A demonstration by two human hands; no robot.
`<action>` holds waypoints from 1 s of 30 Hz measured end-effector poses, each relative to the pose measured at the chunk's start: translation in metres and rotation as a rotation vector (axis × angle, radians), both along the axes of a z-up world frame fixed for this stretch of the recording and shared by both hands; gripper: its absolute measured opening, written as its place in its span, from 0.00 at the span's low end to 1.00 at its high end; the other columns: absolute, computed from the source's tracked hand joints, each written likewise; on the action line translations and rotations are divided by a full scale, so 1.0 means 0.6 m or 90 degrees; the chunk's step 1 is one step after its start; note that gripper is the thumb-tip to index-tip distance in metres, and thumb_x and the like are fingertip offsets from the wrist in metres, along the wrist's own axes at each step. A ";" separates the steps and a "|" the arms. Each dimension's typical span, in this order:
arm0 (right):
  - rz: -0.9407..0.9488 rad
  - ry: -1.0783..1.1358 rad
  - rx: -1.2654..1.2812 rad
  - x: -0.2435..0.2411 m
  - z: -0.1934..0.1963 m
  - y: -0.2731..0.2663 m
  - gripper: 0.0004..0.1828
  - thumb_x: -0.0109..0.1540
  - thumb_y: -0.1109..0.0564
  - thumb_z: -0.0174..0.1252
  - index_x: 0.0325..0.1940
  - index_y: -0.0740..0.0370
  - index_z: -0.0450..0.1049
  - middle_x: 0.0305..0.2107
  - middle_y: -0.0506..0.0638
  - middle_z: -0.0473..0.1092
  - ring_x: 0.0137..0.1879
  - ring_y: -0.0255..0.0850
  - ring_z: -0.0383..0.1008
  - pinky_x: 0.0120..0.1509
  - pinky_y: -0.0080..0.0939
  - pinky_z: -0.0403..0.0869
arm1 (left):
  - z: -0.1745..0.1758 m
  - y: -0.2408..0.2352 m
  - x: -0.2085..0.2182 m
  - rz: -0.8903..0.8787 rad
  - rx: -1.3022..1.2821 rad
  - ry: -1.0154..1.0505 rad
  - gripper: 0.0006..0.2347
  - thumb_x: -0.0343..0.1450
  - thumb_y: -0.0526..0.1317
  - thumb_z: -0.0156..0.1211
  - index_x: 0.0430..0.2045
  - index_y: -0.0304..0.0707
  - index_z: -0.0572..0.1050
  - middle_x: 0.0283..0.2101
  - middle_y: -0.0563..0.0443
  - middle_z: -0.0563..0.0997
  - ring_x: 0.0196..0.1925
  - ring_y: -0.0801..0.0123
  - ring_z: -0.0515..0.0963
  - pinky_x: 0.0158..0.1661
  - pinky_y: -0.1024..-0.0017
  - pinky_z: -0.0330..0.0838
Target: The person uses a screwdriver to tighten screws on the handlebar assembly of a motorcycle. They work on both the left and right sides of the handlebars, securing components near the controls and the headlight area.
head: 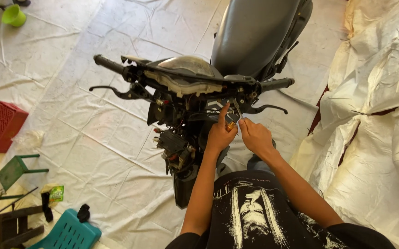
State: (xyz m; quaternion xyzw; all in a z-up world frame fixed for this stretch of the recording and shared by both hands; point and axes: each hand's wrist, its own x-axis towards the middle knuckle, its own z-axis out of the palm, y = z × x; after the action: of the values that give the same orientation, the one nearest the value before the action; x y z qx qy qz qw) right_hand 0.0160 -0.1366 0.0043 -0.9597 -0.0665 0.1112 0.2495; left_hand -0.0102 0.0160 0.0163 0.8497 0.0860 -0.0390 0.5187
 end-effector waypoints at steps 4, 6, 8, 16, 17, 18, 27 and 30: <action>0.037 -0.200 -0.110 -0.033 -0.030 -0.006 0.25 0.74 0.35 0.37 0.32 0.48 0.65 0.17 0.61 0.68 0.30 0.56 0.78 0.37 0.53 0.77 | 0.006 0.001 0.002 0.002 -0.009 0.009 0.35 0.64 0.46 0.58 0.69 0.73 0.53 0.27 0.40 0.80 0.39 0.38 0.83 0.43 0.46 0.71; 0.012 -0.036 -0.057 -0.017 0.002 -0.005 0.30 0.74 0.33 0.32 0.35 0.54 0.68 0.22 0.67 0.73 0.36 0.63 0.80 0.44 0.61 0.77 | 0.000 -0.003 -0.003 0.014 -0.031 0.001 0.35 0.65 0.46 0.58 0.70 0.71 0.54 0.25 0.41 0.80 0.37 0.40 0.84 0.41 0.49 0.71; 0.010 -0.012 -0.033 -0.003 0.003 -0.001 0.30 0.74 0.33 0.32 0.36 0.53 0.68 0.22 0.67 0.74 0.37 0.65 0.80 0.45 0.63 0.76 | 0.000 0.000 -0.004 0.010 -0.025 0.010 0.35 0.65 0.46 0.58 0.70 0.72 0.54 0.26 0.41 0.80 0.38 0.39 0.84 0.42 0.48 0.72; -0.001 0.048 -0.050 -0.010 0.013 -0.011 0.30 0.72 0.29 0.33 0.37 0.52 0.68 0.24 0.65 0.74 0.42 0.63 0.80 0.51 0.62 0.76 | 0.013 0.002 0.000 0.004 -0.011 0.020 0.35 0.65 0.46 0.58 0.70 0.74 0.54 0.28 0.40 0.81 0.40 0.38 0.83 0.44 0.48 0.72; 0.002 0.052 -0.023 0.000 0.019 -0.015 0.31 0.72 0.29 0.32 0.37 0.53 0.68 0.26 0.67 0.75 0.43 0.65 0.79 0.50 0.66 0.75 | 0.014 0.001 -0.003 0.007 -0.021 0.012 0.34 0.65 0.46 0.57 0.70 0.73 0.54 0.28 0.41 0.81 0.39 0.38 0.83 0.44 0.49 0.72; 0.004 0.055 0.003 0.009 0.025 -0.020 0.32 0.72 0.29 0.32 0.38 0.54 0.69 0.27 0.68 0.75 0.43 0.68 0.78 0.50 0.69 0.74 | 0.014 -0.001 -0.006 0.010 -0.031 0.003 0.34 0.66 0.46 0.57 0.70 0.72 0.54 0.28 0.42 0.80 0.38 0.39 0.84 0.44 0.50 0.72; 0.047 -0.027 -0.083 -0.045 -0.004 -0.010 0.29 0.73 0.32 0.33 0.34 0.51 0.67 0.21 0.63 0.72 0.38 0.61 0.80 0.46 0.59 0.77 | 0.011 -0.002 -0.004 0.011 -0.025 0.017 0.34 0.64 0.46 0.57 0.69 0.76 0.54 0.31 0.38 0.82 0.42 0.36 0.83 0.47 0.45 0.71; 0.018 0.031 -0.039 -0.020 0.015 -0.007 0.30 0.72 0.30 0.32 0.35 0.52 0.68 0.23 0.67 0.74 0.40 0.68 0.79 0.48 0.66 0.75 | 0.010 -0.001 -0.001 0.009 -0.029 0.017 0.34 0.64 0.45 0.57 0.68 0.75 0.54 0.30 0.37 0.82 0.42 0.36 0.83 0.47 0.45 0.72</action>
State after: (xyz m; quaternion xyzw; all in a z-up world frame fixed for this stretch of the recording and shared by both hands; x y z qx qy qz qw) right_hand 0.0042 -0.1406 0.0131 -0.9629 -0.0702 0.1402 0.2197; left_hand -0.0111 0.0154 0.0225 0.8364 0.0983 -0.0485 0.5370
